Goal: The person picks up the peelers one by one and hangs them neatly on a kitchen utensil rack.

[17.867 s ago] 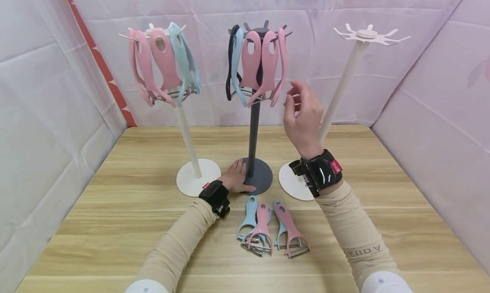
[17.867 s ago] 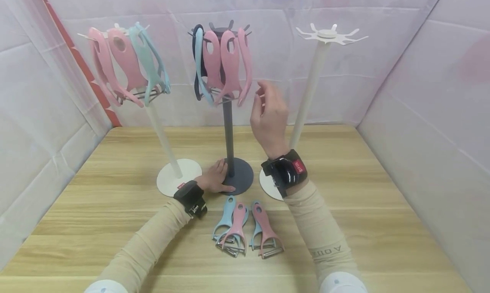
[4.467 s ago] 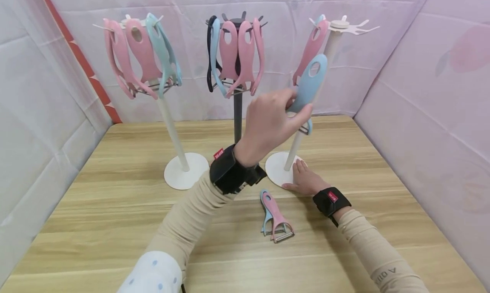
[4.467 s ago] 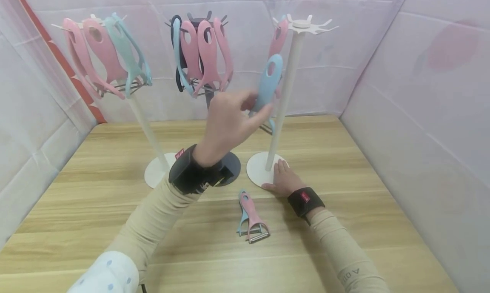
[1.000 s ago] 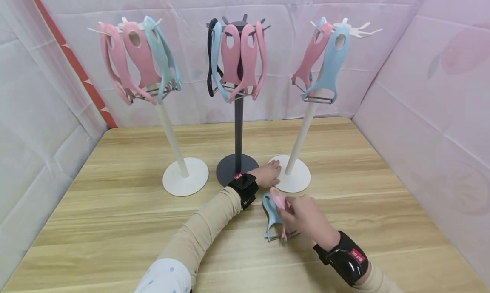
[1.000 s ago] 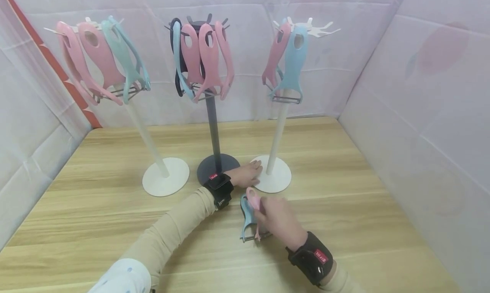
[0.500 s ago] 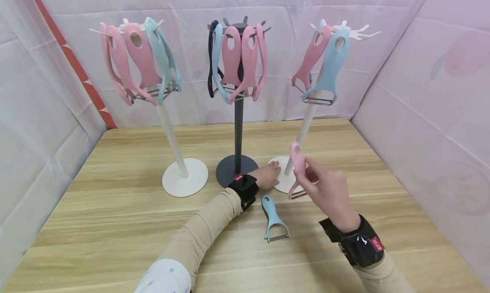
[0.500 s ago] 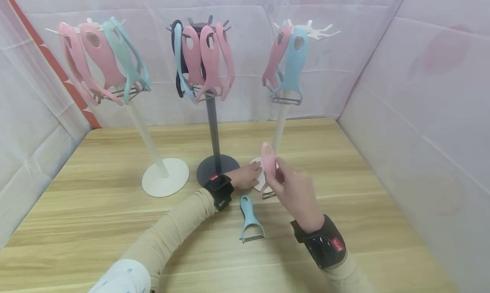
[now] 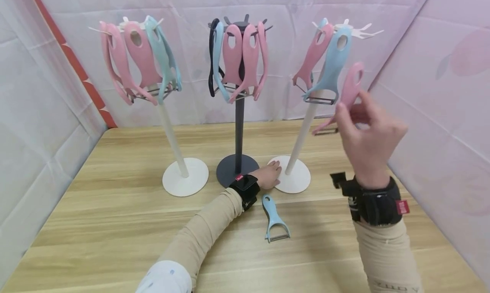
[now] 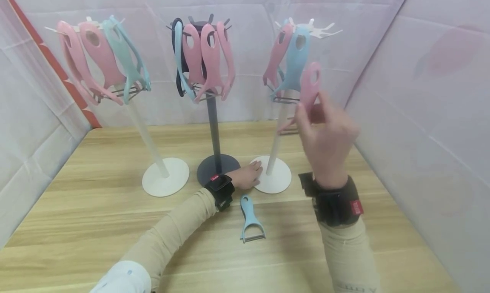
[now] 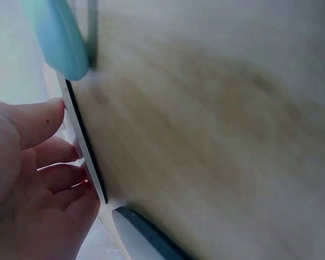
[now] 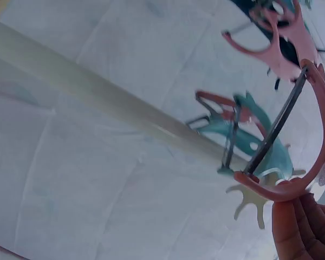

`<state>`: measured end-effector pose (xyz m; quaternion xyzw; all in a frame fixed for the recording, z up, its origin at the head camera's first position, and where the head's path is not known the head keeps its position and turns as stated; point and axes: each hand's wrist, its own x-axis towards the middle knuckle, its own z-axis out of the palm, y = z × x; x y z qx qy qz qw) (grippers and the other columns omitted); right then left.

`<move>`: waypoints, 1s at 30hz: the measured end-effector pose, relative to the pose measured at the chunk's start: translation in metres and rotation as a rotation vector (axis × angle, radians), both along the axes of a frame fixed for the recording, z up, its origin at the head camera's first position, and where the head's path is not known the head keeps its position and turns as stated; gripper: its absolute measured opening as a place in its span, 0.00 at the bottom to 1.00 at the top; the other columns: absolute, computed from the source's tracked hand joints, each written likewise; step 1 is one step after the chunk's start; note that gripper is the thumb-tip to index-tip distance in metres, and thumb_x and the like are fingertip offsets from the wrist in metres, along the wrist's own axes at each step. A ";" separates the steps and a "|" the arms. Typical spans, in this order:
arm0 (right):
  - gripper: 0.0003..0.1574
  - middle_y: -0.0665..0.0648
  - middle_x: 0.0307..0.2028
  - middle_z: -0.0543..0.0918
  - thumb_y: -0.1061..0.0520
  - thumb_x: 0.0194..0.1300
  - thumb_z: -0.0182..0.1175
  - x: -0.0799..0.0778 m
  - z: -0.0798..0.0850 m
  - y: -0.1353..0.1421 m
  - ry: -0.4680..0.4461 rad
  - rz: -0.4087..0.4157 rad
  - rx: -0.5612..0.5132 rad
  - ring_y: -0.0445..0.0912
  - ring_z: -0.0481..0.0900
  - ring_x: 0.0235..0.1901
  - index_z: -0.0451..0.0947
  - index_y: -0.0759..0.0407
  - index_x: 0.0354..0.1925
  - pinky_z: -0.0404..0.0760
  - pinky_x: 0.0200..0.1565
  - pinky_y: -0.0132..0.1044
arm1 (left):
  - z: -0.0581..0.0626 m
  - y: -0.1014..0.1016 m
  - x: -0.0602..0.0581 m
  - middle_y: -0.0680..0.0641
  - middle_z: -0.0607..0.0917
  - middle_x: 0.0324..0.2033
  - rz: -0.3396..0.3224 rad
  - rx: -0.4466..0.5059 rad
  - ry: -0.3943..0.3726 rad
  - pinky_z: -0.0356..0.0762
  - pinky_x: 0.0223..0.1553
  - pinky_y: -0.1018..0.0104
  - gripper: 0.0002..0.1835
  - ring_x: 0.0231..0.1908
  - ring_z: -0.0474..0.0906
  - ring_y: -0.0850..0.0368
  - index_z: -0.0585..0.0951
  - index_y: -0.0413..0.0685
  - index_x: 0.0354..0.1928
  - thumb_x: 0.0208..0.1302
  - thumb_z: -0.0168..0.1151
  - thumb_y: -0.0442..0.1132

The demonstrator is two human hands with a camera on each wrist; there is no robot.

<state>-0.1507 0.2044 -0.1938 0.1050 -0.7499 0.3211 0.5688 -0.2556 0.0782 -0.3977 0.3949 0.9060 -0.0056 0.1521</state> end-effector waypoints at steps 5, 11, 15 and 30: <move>0.16 0.65 0.22 0.82 0.54 0.56 0.57 -0.015 0.026 0.004 0.004 -0.066 -0.024 0.20 0.70 0.22 0.84 0.61 0.38 0.71 0.29 0.15 | 0.000 -0.001 -0.001 0.41 0.47 0.69 0.010 -0.004 0.002 0.41 0.65 0.69 0.30 0.68 0.42 0.52 0.54 0.39 0.68 0.71 0.42 0.46; 0.14 0.60 0.22 0.83 0.54 0.55 0.57 -0.029 0.039 0.007 -0.004 -0.088 -0.046 0.21 0.71 0.20 0.85 0.57 0.36 0.70 0.27 0.15 | 0.003 -0.001 0.002 0.41 0.48 0.69 0.024 0.009 -0.016 0.41 0.65 0.69 0.30 0.68 0.42 0.53 0.53 0.39 0.68 0.71 0.42 0.46; 0.14 0.60 0.23 0.84 0.54 0.55 0.57 -0.034 0.041 0.010 -0.030 -0.083 -0.054 0.21 0.71 0.19 0.85 0.58 0.36 0.69 0.26 0.14 | 0.005 -0.001 0.003 0.42 0.47 0.69 0.031 0.007 -0.030 0.40 0.65 0.70 0.30 0.68 0.41 0.53 0.53 0.39 0.69 0.71 0.42 0.46; 0.18 0.62 0.28 0.84 0.50 0.58 0.56 -0.036 0.031 0.013 -0.107 -0.119 0.003 0.14 0.67 0.24 0.83 0.63 0.36 0.67 0.27 0.12 | 0.008 -0.001 0.006 0.42 0.47 0.69 0.028 -0.004 -0.027 0.40 0.65 0.70 0.29 0.68 0.41 0.53 0.53 0.39 0.69 0.71 0.42 0.46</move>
